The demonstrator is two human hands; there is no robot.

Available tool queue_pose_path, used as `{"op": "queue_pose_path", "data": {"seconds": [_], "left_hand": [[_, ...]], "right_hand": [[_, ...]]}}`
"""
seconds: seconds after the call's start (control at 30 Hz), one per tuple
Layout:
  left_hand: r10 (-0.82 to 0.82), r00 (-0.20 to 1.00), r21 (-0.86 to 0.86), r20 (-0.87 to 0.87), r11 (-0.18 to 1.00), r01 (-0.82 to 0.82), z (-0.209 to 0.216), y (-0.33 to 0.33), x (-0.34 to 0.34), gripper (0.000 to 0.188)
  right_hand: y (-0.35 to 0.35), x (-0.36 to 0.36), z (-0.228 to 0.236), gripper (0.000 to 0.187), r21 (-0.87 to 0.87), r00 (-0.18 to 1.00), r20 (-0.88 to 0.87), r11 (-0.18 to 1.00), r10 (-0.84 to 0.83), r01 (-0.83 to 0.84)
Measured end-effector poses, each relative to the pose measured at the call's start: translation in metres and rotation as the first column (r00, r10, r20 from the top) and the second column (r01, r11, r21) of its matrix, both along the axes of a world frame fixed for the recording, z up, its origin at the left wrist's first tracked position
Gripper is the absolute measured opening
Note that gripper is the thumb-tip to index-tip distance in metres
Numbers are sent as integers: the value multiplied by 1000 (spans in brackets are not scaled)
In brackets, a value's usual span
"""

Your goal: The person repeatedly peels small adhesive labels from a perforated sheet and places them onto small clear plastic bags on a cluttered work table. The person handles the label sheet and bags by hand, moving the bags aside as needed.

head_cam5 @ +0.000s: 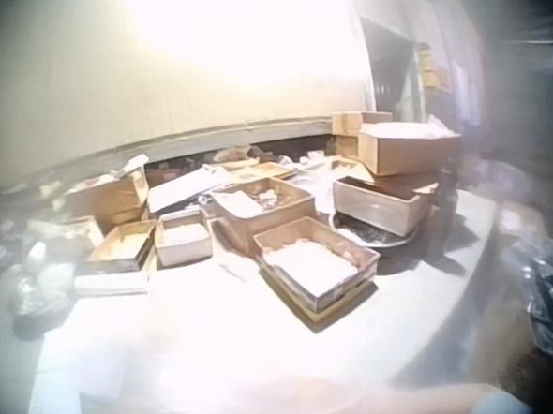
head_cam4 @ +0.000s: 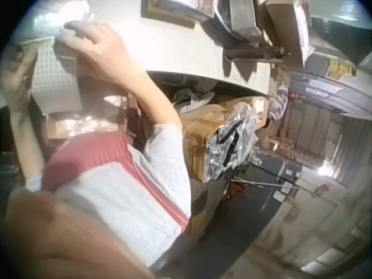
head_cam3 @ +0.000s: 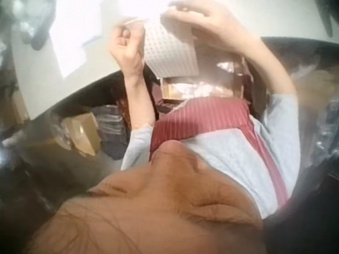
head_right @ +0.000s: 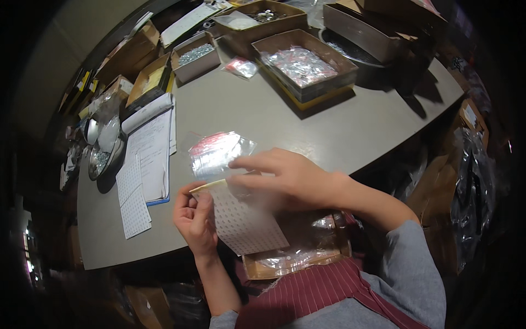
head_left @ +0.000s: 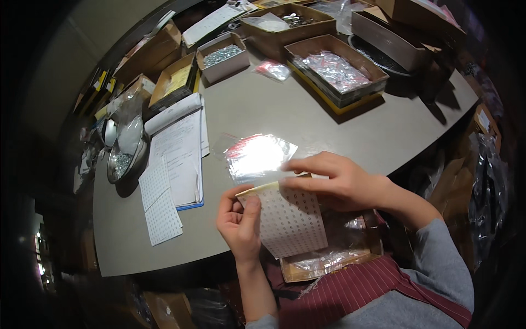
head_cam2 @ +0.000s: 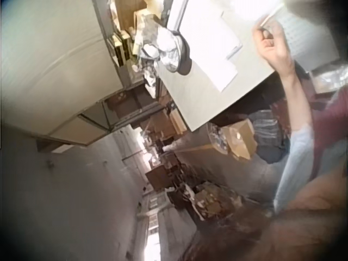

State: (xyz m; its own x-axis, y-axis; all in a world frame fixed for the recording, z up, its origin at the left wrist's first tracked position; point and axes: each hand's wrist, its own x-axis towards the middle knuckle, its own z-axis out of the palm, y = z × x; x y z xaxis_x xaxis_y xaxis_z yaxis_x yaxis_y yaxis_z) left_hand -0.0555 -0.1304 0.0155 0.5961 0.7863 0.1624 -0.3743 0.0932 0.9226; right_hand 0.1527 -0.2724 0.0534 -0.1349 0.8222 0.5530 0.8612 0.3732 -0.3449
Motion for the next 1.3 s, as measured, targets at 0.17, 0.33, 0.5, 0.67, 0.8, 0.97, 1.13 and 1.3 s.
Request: {"op": "queue_pose_path", "data": {"seconds": [0.17, 0.33, 0.5, 0.67, 0.8, 0.97, 1.13, 1.3], "left_hand": [[-119, 987, -88, 109, 988, 129, 3, 4, -6, 43], [-240, 963, 68, 121, 970, 234, 4, 4, -6, 40], [-159, 981, 173, -115, 969, 178, -4, 2, -9, 26], [-5, 999, -387, -38, 922, -10, 22, -18, -10, 21], [-116, 986, 187, -117, 973, 137, 0, -4, -13, 26], [-265, 964, -70, 21, 961, 266, 3, 3, -10, 34], [-313, 940, 27, -135, 947, 319, 12, 2, -4, 45], [-177, 964, 90, -196, 976, 198, 7, -3, -4, 45]], "right_hand": [[6, 9, -19, 37, 103, 979, -194, 994, 55, -36], [0, 11, -17, 31, -146, 685, -728, 983, -31, -110], [-4, 12, -20, 33, -196, 678, -735, 962, -16, -190], [-3, 8, -8, 32, -220, 620, -784, 942, -16, -253], [-6, 23, -23, 37, -100, 566, -812, 920, 144, -378], [-15, 21, -24, 47, -164, 705, -705, 950, 76, -267], [-18, 20, -23, 48, -111, 805, -581, 967, 124, -229], [-10, 13, -10, 46, -59, 659, -731, 948, 173, -314]]}}
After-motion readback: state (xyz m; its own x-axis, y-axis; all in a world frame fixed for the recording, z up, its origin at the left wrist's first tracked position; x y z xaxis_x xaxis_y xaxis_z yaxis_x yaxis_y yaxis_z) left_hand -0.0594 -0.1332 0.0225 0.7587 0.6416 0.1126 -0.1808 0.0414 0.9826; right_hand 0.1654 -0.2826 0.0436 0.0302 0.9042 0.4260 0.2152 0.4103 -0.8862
